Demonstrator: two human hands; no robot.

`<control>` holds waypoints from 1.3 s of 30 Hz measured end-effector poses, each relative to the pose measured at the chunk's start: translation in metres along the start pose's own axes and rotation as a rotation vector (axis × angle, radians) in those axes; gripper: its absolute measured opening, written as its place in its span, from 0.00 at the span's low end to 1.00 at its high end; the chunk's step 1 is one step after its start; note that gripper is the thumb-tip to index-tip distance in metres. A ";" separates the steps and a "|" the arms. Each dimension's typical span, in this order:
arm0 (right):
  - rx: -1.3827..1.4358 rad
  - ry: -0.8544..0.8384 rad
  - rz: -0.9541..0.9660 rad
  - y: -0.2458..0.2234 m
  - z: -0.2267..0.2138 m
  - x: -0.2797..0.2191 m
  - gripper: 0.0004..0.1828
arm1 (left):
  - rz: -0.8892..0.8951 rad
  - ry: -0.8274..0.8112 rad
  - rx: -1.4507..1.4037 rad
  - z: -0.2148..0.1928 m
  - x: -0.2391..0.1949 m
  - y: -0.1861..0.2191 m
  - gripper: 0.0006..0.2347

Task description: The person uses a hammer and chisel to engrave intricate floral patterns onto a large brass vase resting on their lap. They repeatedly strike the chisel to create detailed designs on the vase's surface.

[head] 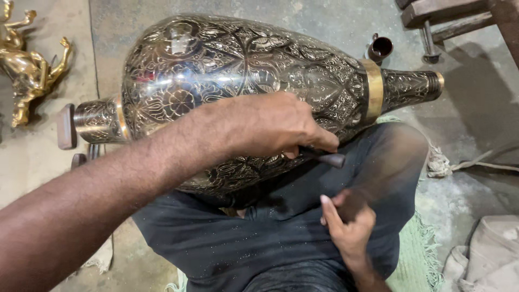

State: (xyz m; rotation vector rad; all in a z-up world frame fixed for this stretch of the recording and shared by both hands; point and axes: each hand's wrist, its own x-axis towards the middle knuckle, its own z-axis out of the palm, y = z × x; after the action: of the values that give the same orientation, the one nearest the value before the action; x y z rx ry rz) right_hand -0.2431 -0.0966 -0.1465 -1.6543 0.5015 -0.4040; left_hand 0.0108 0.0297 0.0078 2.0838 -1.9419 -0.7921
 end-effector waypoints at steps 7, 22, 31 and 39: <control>-0.070 -0.001 -0.004 0.000 -0.010 -0.005 0.10 | 0.005 0.034 0.050 0.001 -0.001 -0.002 0.21; -0.128 -0.089 -0.213 0.005 -0.002 -0.014 0.12 | -0.056 -0.087 0.120 0.003 0.001 0.004 0.26; -0.057 -0.050 -0.027 -0.007 -0.004 -0.009 0.10 | 0.011 0.085 0.034 0.001 -0.012 -0.003 0.17; -0.269 -0.238 0.285 -0.009 -0.023 0.014 0.13 | 0.049 0.422 -0.656 -0.025 -0.073 0.030 0.17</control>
State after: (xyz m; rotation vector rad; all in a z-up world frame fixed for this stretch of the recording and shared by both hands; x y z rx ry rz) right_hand -0.2422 -0.1223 -0.1350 -1.8262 0.6213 0.0746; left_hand -0.0026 0.0913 0.0617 1.6276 -1.2781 -0.7647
